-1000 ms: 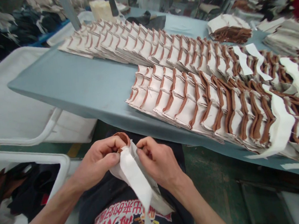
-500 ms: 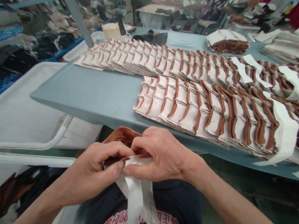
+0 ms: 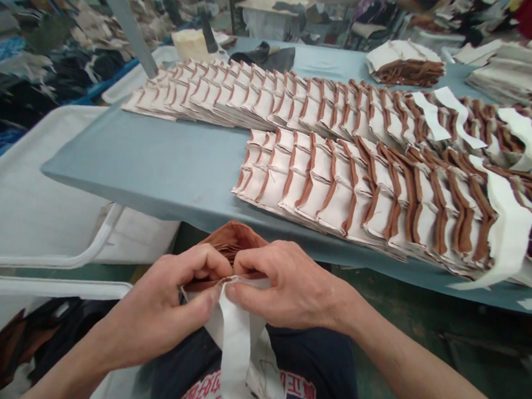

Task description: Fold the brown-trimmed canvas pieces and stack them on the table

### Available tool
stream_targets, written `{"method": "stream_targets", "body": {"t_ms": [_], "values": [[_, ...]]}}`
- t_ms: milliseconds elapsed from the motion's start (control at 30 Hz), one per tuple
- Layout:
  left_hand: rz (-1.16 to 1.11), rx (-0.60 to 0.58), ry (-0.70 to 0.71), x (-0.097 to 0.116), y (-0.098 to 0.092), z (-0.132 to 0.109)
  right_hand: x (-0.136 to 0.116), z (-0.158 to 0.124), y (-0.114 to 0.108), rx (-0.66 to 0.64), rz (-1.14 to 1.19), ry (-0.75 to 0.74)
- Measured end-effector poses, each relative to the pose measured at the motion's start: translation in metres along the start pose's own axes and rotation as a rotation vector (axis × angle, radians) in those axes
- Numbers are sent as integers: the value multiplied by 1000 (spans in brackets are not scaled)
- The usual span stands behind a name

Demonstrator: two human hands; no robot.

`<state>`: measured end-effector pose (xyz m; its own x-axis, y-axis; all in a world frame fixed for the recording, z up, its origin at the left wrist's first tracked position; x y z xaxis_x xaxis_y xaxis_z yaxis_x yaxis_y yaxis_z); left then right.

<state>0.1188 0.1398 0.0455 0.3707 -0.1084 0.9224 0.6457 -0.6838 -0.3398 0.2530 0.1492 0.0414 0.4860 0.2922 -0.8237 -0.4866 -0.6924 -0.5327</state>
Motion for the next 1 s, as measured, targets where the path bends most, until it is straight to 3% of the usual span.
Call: {"method": "stream_targets", "body": {"t_ms": [167,233,400,533,667,833,1000], "values": [[-60,-222,-132,-19,-3,5,5,3,3,-47,48,-25],[-81,-308,-125,-24,-2,8,9,5,5,-95,126,-51],[-414,-467,-50,-37,7,16,24,5,10,-160,361,-101],[-492,-443,45,-43,12,20,38,4,22,-217,624,-110],[-497,-378,40,-44,18,20,46,3,31,-231,791,-102],[-425,-334,76,-33,19,18,47,2,39,-234,906,-95],[-334,-293,9,-37,22,15,54,-1,41,-180,898,-33]]}}
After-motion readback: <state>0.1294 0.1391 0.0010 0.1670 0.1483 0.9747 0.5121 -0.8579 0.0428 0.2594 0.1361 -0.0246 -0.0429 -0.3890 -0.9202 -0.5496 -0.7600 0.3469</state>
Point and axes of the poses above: each hand's wrist, its own z-axis towards the middle knuckle, its own y-axis out of the palm, x = y × z, the point moved 7 cm from there along z, towards the middle knuckle, and after that the axes turned 11 degrees about -x, right-handed, at the moved point
